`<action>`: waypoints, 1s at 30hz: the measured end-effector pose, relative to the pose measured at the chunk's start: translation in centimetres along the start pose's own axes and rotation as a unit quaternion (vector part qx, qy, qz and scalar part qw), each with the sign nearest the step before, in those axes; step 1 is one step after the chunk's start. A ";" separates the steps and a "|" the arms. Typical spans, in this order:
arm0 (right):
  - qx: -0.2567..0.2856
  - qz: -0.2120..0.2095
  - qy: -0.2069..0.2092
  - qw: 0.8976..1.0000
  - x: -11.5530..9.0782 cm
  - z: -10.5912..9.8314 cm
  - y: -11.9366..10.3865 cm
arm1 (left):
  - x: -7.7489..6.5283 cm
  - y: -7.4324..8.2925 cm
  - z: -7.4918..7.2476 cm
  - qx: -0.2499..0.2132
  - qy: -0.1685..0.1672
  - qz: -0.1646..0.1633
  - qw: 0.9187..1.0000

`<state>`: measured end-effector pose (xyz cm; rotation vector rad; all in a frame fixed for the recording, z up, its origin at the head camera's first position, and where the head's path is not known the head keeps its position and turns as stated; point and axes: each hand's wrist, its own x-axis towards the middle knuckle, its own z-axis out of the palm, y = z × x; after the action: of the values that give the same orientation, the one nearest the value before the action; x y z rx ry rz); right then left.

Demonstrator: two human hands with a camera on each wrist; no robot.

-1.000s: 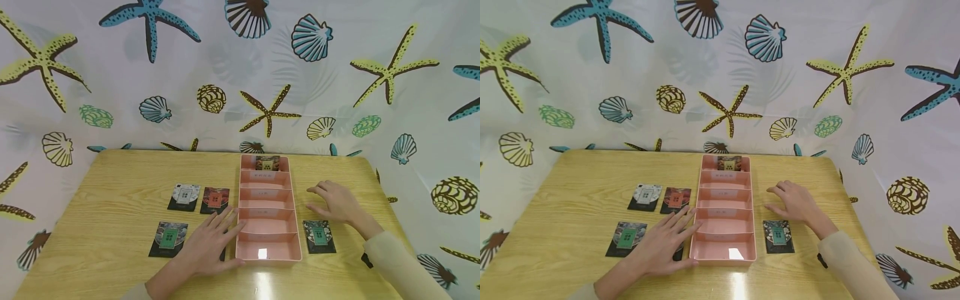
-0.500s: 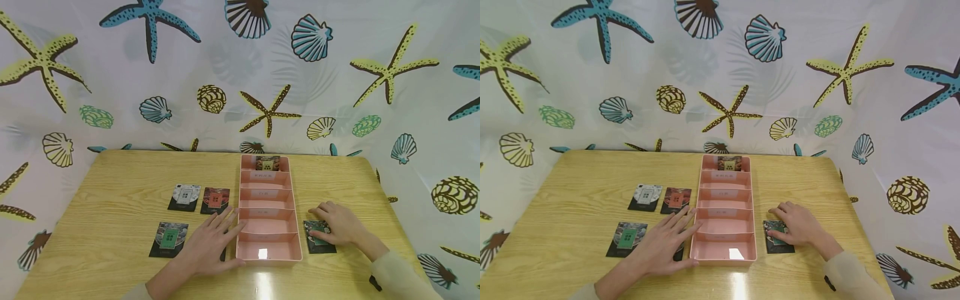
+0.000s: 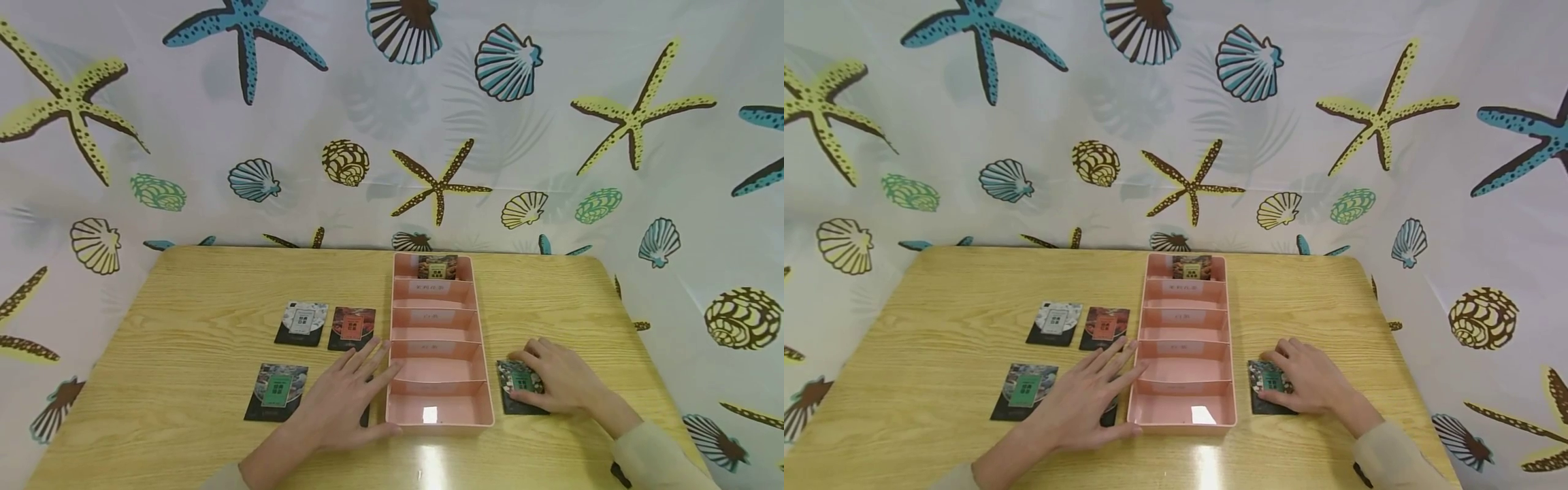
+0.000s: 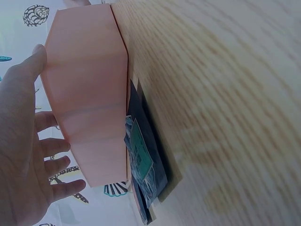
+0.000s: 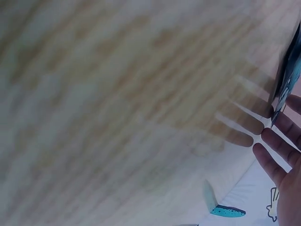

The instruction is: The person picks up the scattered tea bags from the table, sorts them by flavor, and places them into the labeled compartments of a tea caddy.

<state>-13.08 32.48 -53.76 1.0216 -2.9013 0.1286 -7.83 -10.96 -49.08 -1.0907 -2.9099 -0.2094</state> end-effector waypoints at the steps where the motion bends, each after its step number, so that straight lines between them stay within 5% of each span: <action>1: 0.000 0.001 0.002 1.000 -0.1 0.0 0.0 | 0.0 0.0 0.0 0.000 0.000 0.000 1.000; 30: -0.018 -0.006 0.023 1.000 0.7 -1.3 0.5 | 0.2 -0.1 -0.1 -0.007 -0.004 0.003 1.000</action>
<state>-13.87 32.55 -52.47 1.0170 -2.8442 0.0990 -8.02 -10.95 -48.99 -1.1042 -2.9165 -0.2263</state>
